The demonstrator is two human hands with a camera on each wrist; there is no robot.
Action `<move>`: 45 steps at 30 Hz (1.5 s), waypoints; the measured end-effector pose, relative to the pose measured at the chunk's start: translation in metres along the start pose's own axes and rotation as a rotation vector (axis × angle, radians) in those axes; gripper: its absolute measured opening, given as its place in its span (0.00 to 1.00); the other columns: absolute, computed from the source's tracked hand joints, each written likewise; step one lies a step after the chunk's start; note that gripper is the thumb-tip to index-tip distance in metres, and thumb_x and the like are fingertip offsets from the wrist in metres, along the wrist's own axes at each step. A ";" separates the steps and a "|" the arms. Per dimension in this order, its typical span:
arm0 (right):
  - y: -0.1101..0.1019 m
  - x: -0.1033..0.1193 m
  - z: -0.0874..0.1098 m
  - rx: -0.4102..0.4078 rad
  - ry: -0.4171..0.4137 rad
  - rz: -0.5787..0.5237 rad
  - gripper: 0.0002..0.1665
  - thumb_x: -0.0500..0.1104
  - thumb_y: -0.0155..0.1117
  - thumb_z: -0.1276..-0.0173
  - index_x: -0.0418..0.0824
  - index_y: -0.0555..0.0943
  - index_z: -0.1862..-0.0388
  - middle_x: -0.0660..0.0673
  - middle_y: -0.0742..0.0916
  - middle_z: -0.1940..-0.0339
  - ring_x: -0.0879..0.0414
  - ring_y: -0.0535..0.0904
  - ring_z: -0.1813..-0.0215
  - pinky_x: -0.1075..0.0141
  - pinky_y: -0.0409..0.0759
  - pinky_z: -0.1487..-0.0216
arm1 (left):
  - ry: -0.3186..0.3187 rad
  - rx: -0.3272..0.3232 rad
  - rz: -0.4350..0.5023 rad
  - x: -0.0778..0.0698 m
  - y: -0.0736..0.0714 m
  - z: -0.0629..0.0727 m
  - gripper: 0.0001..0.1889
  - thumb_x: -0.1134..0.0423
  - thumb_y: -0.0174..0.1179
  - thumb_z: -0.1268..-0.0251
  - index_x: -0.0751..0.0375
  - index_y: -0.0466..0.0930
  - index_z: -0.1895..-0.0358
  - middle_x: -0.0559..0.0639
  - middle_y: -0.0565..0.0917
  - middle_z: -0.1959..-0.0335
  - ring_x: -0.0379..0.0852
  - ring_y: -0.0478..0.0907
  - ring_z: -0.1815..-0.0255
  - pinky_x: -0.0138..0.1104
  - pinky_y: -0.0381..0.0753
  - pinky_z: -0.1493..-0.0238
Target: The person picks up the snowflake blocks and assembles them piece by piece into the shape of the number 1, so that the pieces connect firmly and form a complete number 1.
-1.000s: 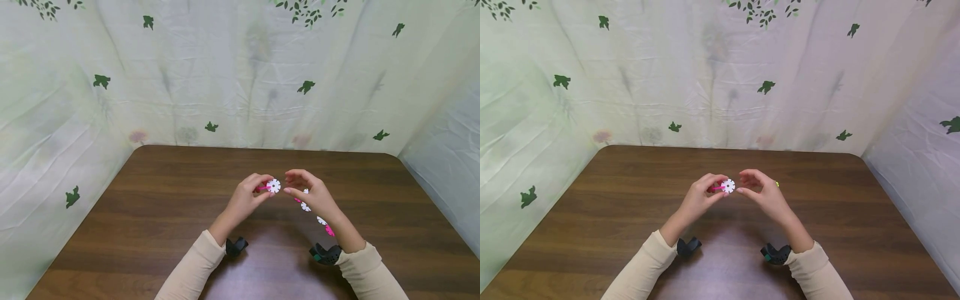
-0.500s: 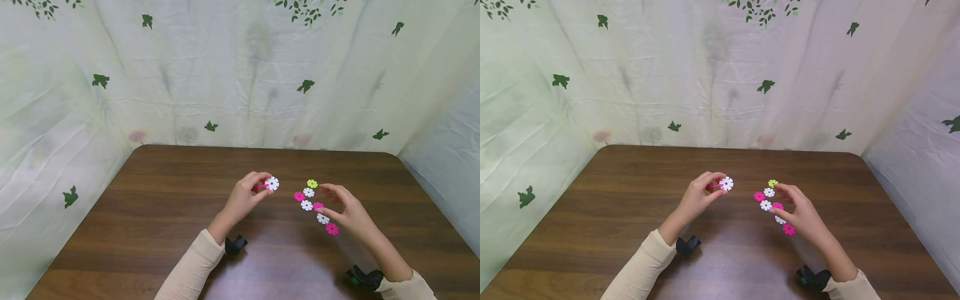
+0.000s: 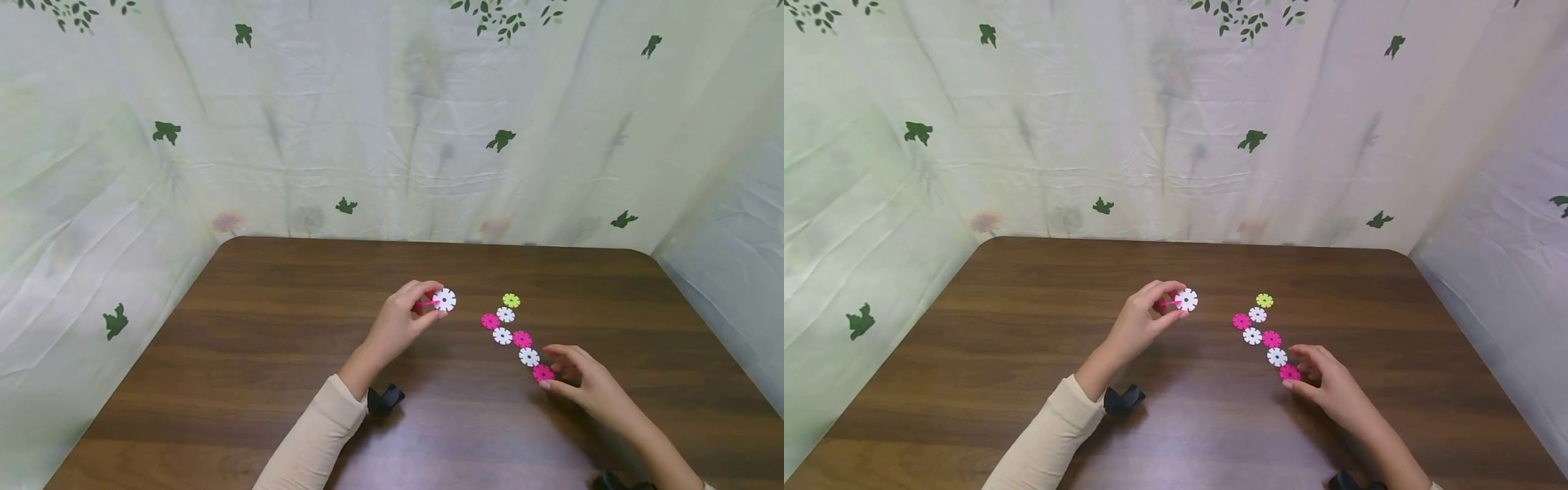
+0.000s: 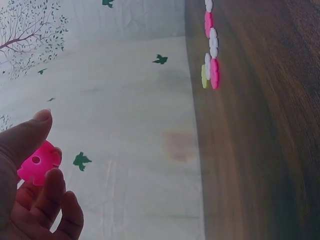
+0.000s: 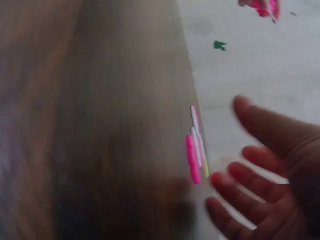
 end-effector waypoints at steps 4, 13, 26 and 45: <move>0.007 -0.009 0.002 0.003 0.025 -0.007 0.24 0.39 0.71 0.51 0.35 0.76 0.54 0.45 0.78 0.60 0.61 0.75 0.65 0.68 0.76 0.66 | -0.005 -0.001 0.000 0.000 -0.002 0.000 0.19 0.66 0.69 0.54 0.63 0.77 0.55 0.47 0.76 0.68 0.38 0.72 0.72 0.26 0.74 0.70; 0.008 -0.013 0.002 0.010 0.086 0.072 0.16 0.35 0.71 0.52 0.38 0.77 0.64 0.49 0.75 0.69 0.63 0.68 0.72 0.71 0.70 0.74 | -0.005 0.001 -0.002 -0.001 -0.003 0.000 0.20 0.67 0.69 0.54 0.63 0.77 0.55 0.47 0.76 0.68 0.38 0.71 0.72 0.26 0.74 0.70; 0.005 -0.002 -0.005 0.044 0.059 0.024 0.14 0.33 0.64 0.43 0.43 0.74 0.59 0.55 0.78 0.75 0.63 0.73 0.74 0.69 0.72 0.74 | -0.004 0.013 -0.009 0.000 -0.004 0.000 0.19 0.67 0.69 0.54 0.62 0.77 0.55 0.46 0.76 0.68 0.36 0.71 0.72 0.25 0.73 0.71; -0.007 0.036 -0.051 -0.088 0.021 -0.098 0.07 0.36 0.63 0.41 0.40 0.76 0.63 0.48 0.80 0.71 0.56 0.74 0.71 0.69 0.74 0.72 | 0.008 0.020 -0.005 -0.001 -0.006 -0.001 0.19 0.67 0.68 0.54 0.63 0.77 0.55 0.47 0.76 0.69 0.37 0.71 0.72 0.25 0.73 0.70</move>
Point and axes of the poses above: each hand's wrist, its own z-axis away from the middle knuckle, its own y-axis out of the palm, x = y × z, the point moved 3 cm from there along -z, towards the middle knuckle
